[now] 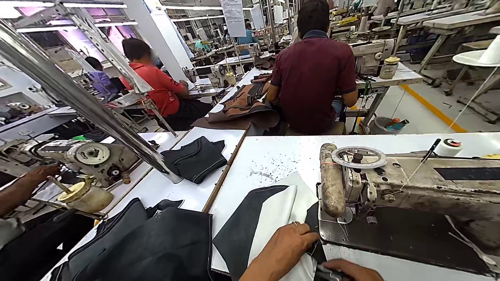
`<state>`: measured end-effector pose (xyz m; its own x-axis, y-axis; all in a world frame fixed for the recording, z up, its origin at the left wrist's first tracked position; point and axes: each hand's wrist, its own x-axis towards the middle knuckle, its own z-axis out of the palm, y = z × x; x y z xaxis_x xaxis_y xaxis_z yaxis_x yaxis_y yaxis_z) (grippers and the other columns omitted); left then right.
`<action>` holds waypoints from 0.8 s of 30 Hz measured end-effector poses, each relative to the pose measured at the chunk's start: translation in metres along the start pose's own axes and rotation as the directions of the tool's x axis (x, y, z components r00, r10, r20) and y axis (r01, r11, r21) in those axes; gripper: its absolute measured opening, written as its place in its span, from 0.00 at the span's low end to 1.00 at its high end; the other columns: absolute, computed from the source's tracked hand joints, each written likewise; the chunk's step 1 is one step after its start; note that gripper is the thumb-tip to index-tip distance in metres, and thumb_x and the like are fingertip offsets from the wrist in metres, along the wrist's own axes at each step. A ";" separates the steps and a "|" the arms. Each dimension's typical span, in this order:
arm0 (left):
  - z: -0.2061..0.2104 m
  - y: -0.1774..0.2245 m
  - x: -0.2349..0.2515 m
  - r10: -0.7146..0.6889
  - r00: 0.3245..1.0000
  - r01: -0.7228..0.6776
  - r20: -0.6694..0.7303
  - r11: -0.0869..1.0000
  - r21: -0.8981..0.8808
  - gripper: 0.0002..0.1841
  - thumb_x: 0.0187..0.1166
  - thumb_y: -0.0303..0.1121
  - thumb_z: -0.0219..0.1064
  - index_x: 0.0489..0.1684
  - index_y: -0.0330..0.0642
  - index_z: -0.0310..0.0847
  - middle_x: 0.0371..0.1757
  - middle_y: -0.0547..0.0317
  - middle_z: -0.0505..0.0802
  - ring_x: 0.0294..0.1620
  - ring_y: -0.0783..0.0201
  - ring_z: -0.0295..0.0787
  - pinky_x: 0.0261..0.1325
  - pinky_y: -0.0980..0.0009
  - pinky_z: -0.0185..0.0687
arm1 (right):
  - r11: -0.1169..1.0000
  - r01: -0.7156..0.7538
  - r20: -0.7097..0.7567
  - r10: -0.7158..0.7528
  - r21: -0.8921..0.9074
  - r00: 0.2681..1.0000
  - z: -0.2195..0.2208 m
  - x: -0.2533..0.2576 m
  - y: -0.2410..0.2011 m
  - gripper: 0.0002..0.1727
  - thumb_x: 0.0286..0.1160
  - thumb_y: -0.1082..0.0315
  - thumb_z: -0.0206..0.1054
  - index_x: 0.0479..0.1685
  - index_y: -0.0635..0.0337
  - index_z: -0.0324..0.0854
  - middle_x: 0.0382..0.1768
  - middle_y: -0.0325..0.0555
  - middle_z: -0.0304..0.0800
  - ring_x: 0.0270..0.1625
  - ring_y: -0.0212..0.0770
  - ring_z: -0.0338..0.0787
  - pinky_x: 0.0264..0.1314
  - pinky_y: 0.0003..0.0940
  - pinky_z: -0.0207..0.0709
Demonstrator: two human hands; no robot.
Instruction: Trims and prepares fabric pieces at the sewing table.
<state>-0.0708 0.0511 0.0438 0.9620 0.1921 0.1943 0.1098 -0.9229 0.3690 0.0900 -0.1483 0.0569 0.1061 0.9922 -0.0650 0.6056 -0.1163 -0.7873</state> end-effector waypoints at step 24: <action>0.006 -0.009 0.002 0.250 0.967 -0.240 -0.057 0.960 0.142 0.11 0.88 0.26 0.55 0.49 0.44 0.86 0.43 0.57 0.92 0.43 0.59 0.91 0.46 0.67 0.86 | 0.955 -0.273 0.001 0.275 -0.116 0.962 -0.003 0.030 0.003 0.23 0.83 0.48 0.64 0.62 0.57 0.77 0.28 0.46 0.85 0.33 0.51 0.88 0.39 0.55 0.79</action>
<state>-0.0687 0.0574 0.0357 0.9430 -0.0256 0.3319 -0.0894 -0.9799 0.1784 0.0972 -0.1192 0.0550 0.2677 0.9222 -0.2792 0.6408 -0.3868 -0.6631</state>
